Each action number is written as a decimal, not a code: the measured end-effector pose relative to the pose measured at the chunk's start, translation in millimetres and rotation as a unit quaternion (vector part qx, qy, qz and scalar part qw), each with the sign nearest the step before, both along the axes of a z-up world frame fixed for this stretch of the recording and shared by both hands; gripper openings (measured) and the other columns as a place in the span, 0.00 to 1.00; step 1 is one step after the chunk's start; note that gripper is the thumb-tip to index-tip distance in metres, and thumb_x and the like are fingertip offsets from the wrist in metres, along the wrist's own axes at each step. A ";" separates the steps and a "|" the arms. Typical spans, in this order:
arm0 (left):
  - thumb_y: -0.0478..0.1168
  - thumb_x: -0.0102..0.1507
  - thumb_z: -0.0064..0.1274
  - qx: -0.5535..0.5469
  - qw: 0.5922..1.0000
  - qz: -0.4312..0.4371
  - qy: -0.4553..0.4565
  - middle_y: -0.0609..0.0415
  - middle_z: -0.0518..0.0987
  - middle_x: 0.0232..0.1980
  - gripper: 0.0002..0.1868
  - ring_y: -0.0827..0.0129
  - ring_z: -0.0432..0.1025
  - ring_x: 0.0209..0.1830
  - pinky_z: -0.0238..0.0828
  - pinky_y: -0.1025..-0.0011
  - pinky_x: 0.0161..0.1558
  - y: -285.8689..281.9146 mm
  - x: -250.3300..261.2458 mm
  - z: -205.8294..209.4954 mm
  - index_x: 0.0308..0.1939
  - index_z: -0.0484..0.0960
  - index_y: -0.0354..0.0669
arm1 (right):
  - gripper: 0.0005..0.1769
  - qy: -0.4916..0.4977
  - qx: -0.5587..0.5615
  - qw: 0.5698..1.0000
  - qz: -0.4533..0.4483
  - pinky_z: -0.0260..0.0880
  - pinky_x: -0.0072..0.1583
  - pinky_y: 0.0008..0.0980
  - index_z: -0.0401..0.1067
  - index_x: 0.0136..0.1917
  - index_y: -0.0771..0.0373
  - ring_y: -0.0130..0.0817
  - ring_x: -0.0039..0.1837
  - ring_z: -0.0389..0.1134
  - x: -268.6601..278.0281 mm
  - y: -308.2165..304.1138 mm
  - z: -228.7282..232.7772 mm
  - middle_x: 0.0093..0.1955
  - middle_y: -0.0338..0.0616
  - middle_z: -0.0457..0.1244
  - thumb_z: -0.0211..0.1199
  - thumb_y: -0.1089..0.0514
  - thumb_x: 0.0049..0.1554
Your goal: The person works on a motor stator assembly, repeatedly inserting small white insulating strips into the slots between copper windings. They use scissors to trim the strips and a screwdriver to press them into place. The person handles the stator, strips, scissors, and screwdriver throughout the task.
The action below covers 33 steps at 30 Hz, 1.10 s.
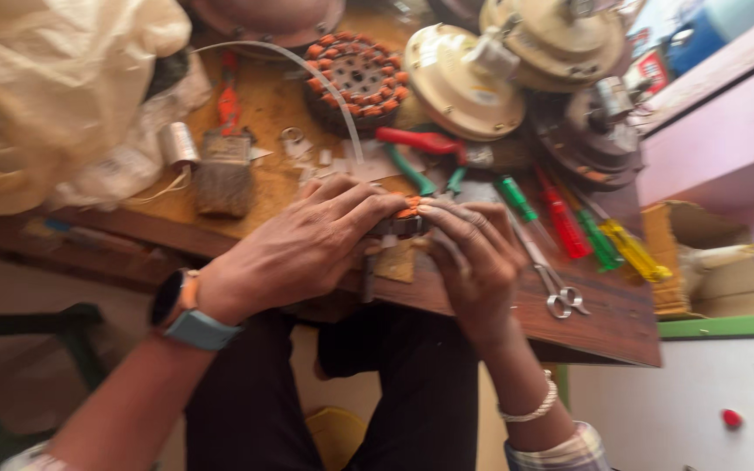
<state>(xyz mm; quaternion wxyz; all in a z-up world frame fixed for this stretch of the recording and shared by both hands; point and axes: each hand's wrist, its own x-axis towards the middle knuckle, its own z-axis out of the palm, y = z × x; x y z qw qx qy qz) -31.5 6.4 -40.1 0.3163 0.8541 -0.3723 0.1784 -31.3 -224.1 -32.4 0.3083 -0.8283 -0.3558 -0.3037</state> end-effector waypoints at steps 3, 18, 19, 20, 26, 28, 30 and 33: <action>0.41 0.62 0.59 -0.087 0.995 -0.033 0.027 0.43 0.74 0.58 0.33 0.48 0.66 0.61 0.61 0.53 0.65 3.0 -5.5 -1.6 0.67 0.65 0.33 | 0.25 0.091 0.026 0.995 0.034 0.72 0.65 0.36 0.76 0.63 0.60 0.40 0.63 0.69 3.1 3.3 1.7 0.65 0.43 0.69 0.75 0.61 0.53; 0.38 0.59 0.67 -0.194 0.977 0.063 -0.055 0.45 0.78 0.63 0.32 0.50 0.71 0.67 0.68 0.56 0.69 -10.7 -10.7 -30.8 0.66 0.73 0.37 | 0.26 0.157 0.044 0.987 0.000 0.70 0.66 0.36 0.77 0.61 0.61 0.39 0.63 0.68 -3.3 9.9 3.6 0.63 0.42 0.71 0.75 0.57 0.50; 0.38 0.60 0.66 -0.195 0.977 0.065 -0.057 0.45 0.78 0.63 0.32 0.50 0.72 0.67 0.69 0.56 0.70 -10.5 -10.5 -32.2 0.66 0.74 0.37 | 0.25 0.163 0.055 0.985 0.002 0.70 0.67 0.36 0.77 0.62 0.61 0.39 0.64 0.69 -4.2 11.3 2.6 0.63 0.42 0.70 0.75 0.57 0.51; 0.38 0.60 0.66 -0.196 0.976 0.070 -0.062 0.46 0.78 0.63 0.31 0.50 0.72 0.67 0.69 0.56 0.70 -11.0 -9.9 -33.6 0.66 0.74 0.37 | 0.25 0.169 0.066 0.983 0.006 0.71 0.67 0.36 0.77 0.62 0.61 0.39 0.66 0.70 -3.8 13.3 1.7 0.64 0.42 0.70 0.74 0.57 0.52; 0.39 0.63 0.63 -0.235 0.964 0.103 -0.072 0.47 0.77 0.61 0.26 0.51 0.73 0.64 0.69 0.56 0.66 -23.3 -14.2 -40.9 0.64 0.74 0.37 | 0.26 0.137 0.070 0.988 -0.020 0.69 0.67 0.36 0.77 0.62 0.59 0.38 0.64 0.65 -9.7 20.2 -1.4 0.63 0.40 0.70 0.74 0.56 0.51; 0.40 0.64 0.63 -0.244 0.960 0.112 -0.075 0.47 0.77 0.61 0.25 0.51 0.73 0.62 0.69 0.57 0.65 -27.0 -14.8 -40.6 0.63 0.75 0.37 | 0.26 0.132 0.070 0.988 -0.034 0.69 0.67 0.36 0.76 0.63 0.59 0.39 0.65 0.65 -12.6 23.5 -2.7 0.64 0.40 0.70 0.74 0.55 0.52; 0.41 0.64 0.62 -0.255 0.956 0.122 -0.079 0.47 0.77 0.61 0.24 0.52 0.73 0.62 0.70 0.58 0.64 -30.4 -15.0 -39.1 0.63 0.75 0.38 | 0.26 0.125 0.064 0.989 -0.049 0.68 0.68 0.37 0.76 0.64 0.59 0.40 0.66 0.65 -15.4 26.5 -3.0 0.66 0.40 0.69 0.73 0.54 0.53; 0.41 0.65 0.62 -0.273 0.950 0.125 -0.083 0.47 0.78 0.60 0.24 0.52 0.74 0.61 0.70 0.58 0.64 -34.7 -15.2 -36.6 0.62 0.75 0.37 | 0.25 0.129 0.055 0.988 -0.062 0.67 0.69 0.38 0.75 0.66 0.60 0.41 0.67 0.64 -18.6 27.6 -1.0 0.68 0.41 0.68 0.71 0.54 0.55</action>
